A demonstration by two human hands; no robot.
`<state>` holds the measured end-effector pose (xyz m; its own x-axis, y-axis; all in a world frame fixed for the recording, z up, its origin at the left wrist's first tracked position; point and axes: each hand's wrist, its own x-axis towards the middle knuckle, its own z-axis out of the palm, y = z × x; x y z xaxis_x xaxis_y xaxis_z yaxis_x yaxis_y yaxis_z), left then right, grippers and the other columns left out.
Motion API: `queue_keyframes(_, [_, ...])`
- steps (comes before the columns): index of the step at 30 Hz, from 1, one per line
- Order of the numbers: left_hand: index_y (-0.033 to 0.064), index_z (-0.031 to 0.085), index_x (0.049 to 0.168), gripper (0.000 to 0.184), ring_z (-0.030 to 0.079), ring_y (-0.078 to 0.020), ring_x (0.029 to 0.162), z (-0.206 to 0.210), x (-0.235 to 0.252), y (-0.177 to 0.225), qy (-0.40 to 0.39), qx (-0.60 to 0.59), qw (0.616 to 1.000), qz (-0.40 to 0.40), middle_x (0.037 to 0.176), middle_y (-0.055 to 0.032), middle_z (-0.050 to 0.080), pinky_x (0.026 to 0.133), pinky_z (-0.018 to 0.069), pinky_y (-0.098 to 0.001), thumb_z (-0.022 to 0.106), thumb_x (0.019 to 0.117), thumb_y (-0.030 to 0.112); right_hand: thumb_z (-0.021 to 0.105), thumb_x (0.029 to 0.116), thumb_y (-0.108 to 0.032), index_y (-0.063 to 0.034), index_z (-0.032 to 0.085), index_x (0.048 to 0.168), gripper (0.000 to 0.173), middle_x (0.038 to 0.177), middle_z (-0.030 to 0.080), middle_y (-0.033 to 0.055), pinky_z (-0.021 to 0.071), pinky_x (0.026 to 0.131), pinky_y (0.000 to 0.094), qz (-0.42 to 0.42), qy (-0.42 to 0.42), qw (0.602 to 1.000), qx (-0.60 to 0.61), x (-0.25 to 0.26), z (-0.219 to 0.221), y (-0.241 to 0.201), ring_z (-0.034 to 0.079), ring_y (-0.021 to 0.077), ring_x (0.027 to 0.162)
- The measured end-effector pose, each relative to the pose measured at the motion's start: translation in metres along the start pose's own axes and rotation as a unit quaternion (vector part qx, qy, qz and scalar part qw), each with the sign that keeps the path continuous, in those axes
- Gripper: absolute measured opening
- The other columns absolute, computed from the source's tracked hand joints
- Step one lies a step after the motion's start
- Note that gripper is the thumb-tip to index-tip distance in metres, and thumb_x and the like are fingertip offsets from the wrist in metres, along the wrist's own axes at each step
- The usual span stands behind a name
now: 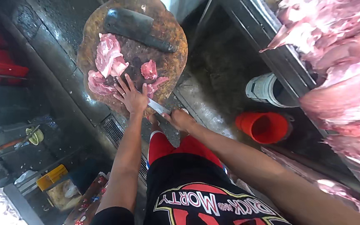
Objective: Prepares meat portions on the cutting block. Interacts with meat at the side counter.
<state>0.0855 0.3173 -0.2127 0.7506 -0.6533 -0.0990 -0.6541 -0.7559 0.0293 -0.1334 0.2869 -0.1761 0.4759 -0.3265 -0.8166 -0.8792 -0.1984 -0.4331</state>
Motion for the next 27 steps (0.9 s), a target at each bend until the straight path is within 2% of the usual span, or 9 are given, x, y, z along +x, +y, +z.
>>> queue_keyframes(5, [0.0291, 0.003, 0.168, 0.1, -0.004, -0.0374, 0.16, -0.002, 0.005, 0.0, -0.013, -0.004, 1.0, -0.008, 0.175, -0.0087, -0.007, 0.118, 0.0007, -0.0758, 0.025, 0.0894, 0.087, 0.033, 0.104, -0.068, -0.0011, 0.067, 0.108, 0.075, 0.104, 0.07, 0.0221, 0.0539, 0.09, 0.0605, 0.007, -0.034, 0.999, 0.013, -0.004, 0.004, -0.001, 0.069, 0.0381, 0.104])
queue_keyframes(7, [0.0281, 0.004, 0.168, 0.099, -0.003, -0.0388, 0.16, -0.001, 0.005, -0.001, -0.009, -0.004, 1.0, -0.008, 0.174, -0.0104, -0.005, 0.118, 0.002, -0.0763, 0.022, 0.0904, 0.086, 0.034, 0.1033, -0.069, -0.0005, 0.068, 0.106, 0.077, 0.102, 0.07, 0.0228, 0.0544, 0.088, 0.0614, 0.007, -0.04, 0.999, 0.013, 0.002, 0.001, -0.011, 0.07, 0.0393, 0.101])
queue_keyframes(13, [0.0281, 0.003, 0.168, 0.096, -0.006, -0.0371, 0.16, 0.0, 0.003, -0.002, 0.013, -0.011, 1.0, -0.016, 0.175, -0.0084, -0.007, 0.118, -0.0014, -0.0773, 0.02, 0.0919, 0.085, 0.035, 0.1028, -0.069, -0.0045, 0.068, 0.097, 0.072, 0.093, 0.07, 0.02, 0.0567, 0.078, 0.0597, 0.013, -0.017, 1.0, -0.011, 0.013, 0.002, -0.032, 0.071, 0.0377, 0.092])
queue_keyframes(17, [0.0283, 0.005, 0.168, 0.095, -0.003, -0.0397, 0.159, -0.002, -0.001, 0.0, 0.027, 0.006, 1.0, -0.004, 0.175, -0.0102, -0.005, 0.117, 0.0004, -0.0777, 0.021, 0.0921, 0.084, 0.034, 0.1034, -0.069, -0.0026, 0.068, 0.098, 0.075, 0.095, 0.07, 0.0198, 0.0554, 0.083, 0.0599, -0.016, -0.03, 0.999, 0.003, 0.002, 0.011, -0.012, 0.071, 0.037, 0.095])
queue_keyframes(20, [0.0283, 0.005, 0.168, 0.093, -0.002, -0.0405, 0.159, -0.001, -0.001, 0.0, 0.039, 0.014, 0.999, -0.011, 0.175, -0.0102, -0.004, 0.116, 0.0002, -0.0786, 0.022, 0.0938, 0.082, 0.032, 0.1024, -0.071, -0.0007, 0.066, 0.11, 0.079, 0.104, 0.07, 0.0225, 0.0524, 0.091, 0.0634, -0.01, -0.033, 0.999, 0.012, -0.009, 0.029, 0.011, 0.069, 0.0391, 0.105])
queue_keyframes(24, [0.0263, 0.003, 0.168, 0.086, -0.001, -0.0349, 0.16, 0.0, 0.0, -0.013, 0.06, -0.03, 0.997, -0.038, 0.175, -0.0076, -0.006, 0.119, 0.0047, -0.0741, 0.022, 0.0987, 0.074, 0.028, 0.0992, -0.077, -0.0013, 0.064, 0.116, 0.085, 0.109, 0.069, 0.0234, 0.0518, 0.094, 0.063, 0.008, -0.039, 0.999, -0.012, -0.033, 0.054, 0.05, 0.067, 0.041, 0.11])
queue_keyframes(25, [0.0256, 0.007, 0.168, 0.083, 0.001, -0.0326, 0.161, -0.003, -0.002, -0.019, 0.068, -0.062, 0.995, -0.034, 0.175, -0.0072, -0.002, 0.121, 0.0057, -0.0713, 0.025, 0.1008, 0.07, 0.03, 0.0992, -0.077, -0.0012, 0.065, 0.116, 0.085, 0.11, 0.069, 0.0236, 0.0526, 0.094, 0.0629, 0.012, -0.037, 0.999, -0.005, -0.042, 0.059, 0.061, 0.068, 0.0413, 0.11])
queue_keyframes(27, [0.0215, 0.026, 0.165, 0.071, 0.018, -0.0307, 0.158, -0.015, -0.01, -0.037, 0.107, -0.126, 0.986, -0.019, 0.172, -0.0097, 0.019, 0.123, 0.0139, -0.0662, 0.036, 0.1047, 0.058, 0.033, 0.0986, -0.077, -0.0016, 0.066, 0.115, 0.084, 0.109, 0.07, 0.0235, 0.0543, 0.091, 0.0634, 0.029, -0.02, 0.999, 0.006, -0.059, 0.063, 0.088, 0.069, 0.0415, 0.107])
